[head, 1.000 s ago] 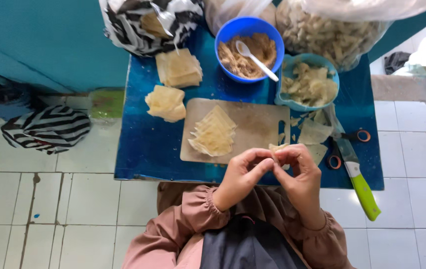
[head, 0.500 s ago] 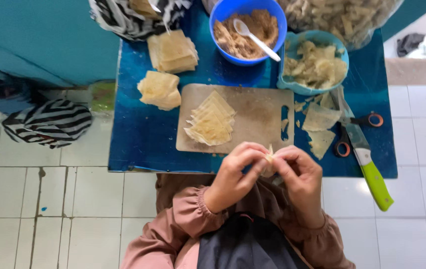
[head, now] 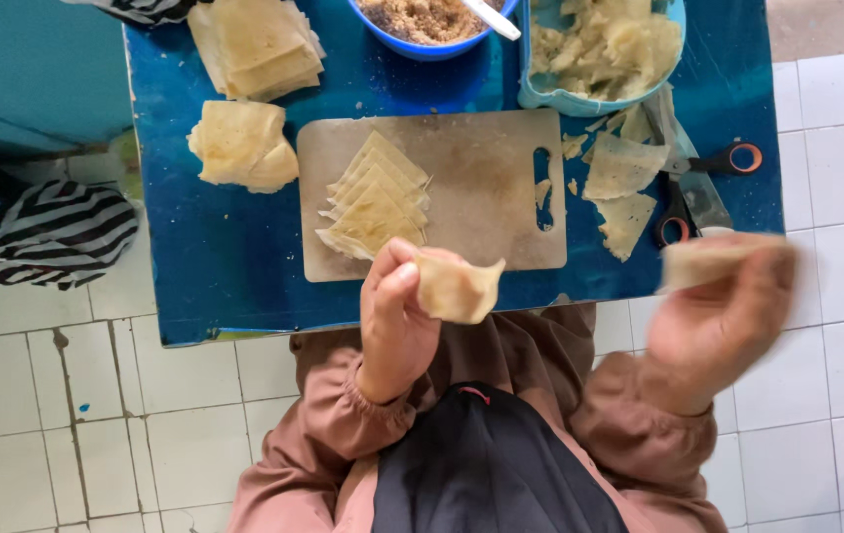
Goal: The person sits on the floor at a low blue table and folds thin square pastry sheets, spooning brown filling from a blue bowl onto each sheet and folding it closed. The filled pieces are stacked on a cutting board, with scraps set aside in a small bowl.
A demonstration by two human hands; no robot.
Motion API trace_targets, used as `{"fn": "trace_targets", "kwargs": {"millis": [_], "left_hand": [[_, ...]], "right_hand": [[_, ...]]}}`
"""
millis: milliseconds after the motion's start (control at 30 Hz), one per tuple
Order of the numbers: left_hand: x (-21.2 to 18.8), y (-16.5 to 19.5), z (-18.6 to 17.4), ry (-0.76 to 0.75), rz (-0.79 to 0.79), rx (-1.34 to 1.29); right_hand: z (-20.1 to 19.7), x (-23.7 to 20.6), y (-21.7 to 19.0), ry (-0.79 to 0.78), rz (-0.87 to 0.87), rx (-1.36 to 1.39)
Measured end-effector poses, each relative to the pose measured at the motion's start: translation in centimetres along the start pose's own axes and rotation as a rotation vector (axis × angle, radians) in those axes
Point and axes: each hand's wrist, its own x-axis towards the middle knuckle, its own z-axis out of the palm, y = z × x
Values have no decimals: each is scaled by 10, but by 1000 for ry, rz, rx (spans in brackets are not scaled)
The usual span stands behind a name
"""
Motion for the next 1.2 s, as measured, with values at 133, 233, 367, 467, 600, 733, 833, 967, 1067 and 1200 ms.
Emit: {"fn": "trace_targets", "kwargs": {"millis": [133, 233, 367, 467, 600, 733, 833, 967, 1067, 1200], "left_hand": [[-5, 11, -4, -47, -53, 65], [-7, 16, -5, -26, -39, 211], [-8, 29, 1, 26, 6, 499], [-6, 40, 11, -31, 91, 783], [-1, 50, 20, -137, 417, 1297], [-1, 49, 21, -97, 425, 1150], [-2, 42, 24, -70, 414, 1125], [-2, 36, 42, -146, 462, 1314], [1, 36, 66, -185, 461, 1381], [14, 32, 96, -250, 522, 1428]], "right_hand": [[16, 21, -14, -31, -578, -1227], [26, 18, -29, -436, -711, -1719], [14, -10, -30, -409, -646, -1608], [-14, -25, -11, -396, -589, -1515], [-59, -49, 7, -474, -587, -1229], [-79, -71, 61, -974, -204, -1329], [-89, -69, 110, -997, -233, -1408], [-109, -65, 133, -862, -205, -1258], [-118, -58, 117, -848, -83, -1339], [-104, -52, 57, -691, -193, -1253]]}}
